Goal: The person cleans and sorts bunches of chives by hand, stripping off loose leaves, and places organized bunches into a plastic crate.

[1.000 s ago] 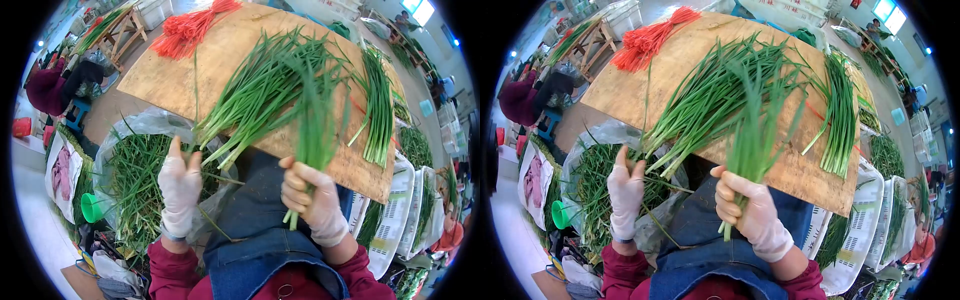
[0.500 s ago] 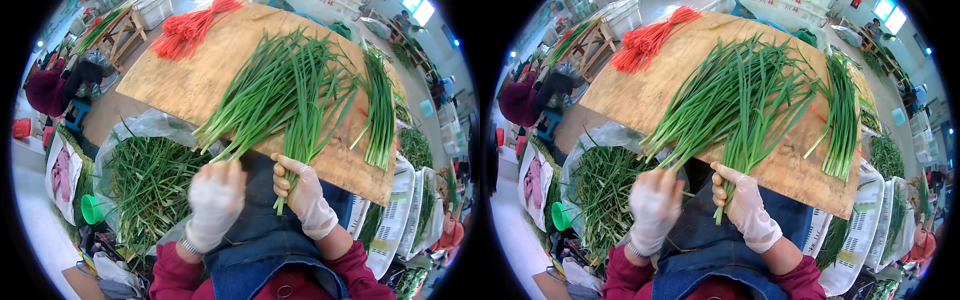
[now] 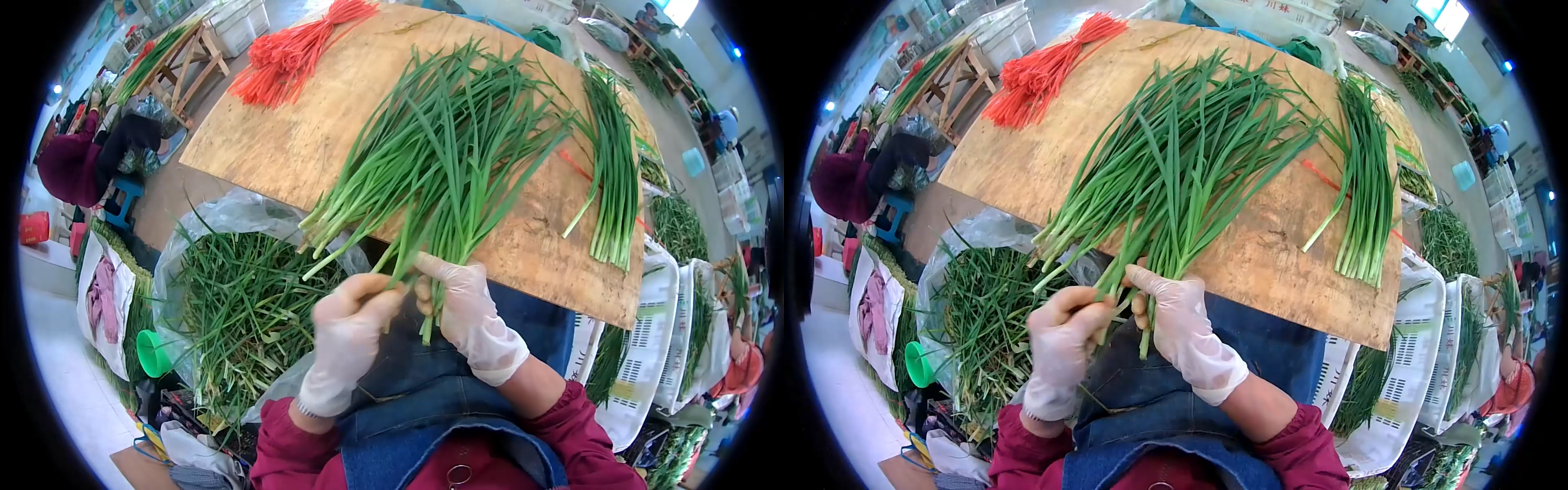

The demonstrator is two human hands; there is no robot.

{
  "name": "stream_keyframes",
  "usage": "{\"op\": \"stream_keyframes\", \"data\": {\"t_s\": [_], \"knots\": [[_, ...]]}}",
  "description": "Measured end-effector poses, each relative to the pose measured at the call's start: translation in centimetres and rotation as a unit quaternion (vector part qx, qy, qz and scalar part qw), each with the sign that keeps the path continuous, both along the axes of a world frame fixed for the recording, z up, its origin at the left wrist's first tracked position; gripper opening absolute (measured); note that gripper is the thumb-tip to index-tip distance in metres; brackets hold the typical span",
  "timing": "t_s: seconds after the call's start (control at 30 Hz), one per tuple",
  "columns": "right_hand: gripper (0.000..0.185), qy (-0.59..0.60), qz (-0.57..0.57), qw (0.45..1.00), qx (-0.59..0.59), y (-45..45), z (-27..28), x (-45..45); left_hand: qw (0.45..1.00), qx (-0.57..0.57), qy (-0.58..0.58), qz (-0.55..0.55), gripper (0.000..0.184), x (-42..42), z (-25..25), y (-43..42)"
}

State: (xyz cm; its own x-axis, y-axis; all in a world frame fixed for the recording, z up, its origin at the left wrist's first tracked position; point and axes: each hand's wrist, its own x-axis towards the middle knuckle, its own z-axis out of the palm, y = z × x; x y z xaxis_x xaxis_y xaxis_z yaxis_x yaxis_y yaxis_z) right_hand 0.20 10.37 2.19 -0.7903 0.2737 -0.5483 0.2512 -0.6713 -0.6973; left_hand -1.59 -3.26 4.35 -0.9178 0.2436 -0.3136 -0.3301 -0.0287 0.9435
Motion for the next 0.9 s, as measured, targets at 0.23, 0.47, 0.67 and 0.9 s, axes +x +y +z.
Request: {"op": "stream_keyframes", "data": {"t_s": [0.23,0.47,0.67,0.9], "knots": [[0.016,-0.018,0.008,0.998,-0.061,1.5,-0.7,0.9,0.902,-0.236,0.158,0.324,0.01,0.5,-1.4,-16.2],[0.018,0.002,0.029,0.997,-0.074,1.9,0.4,1.7,0.818,-0.381,0.425,0.067,0.028,3.0,-1.0,-8.8],[0.02,0.034,0.034,0.997,-0.067,1.7,1.8,2.1,0.71,-0.436,0.526,-0.17,0.038,1.1,-1.4,0.1],[0.019,0.022,0.034,0.999,-0.002,2.3,1.6,1.7,0.863,-0.373,0.309,0.143,0.02,2.8,-2.8,-19.5]]}}
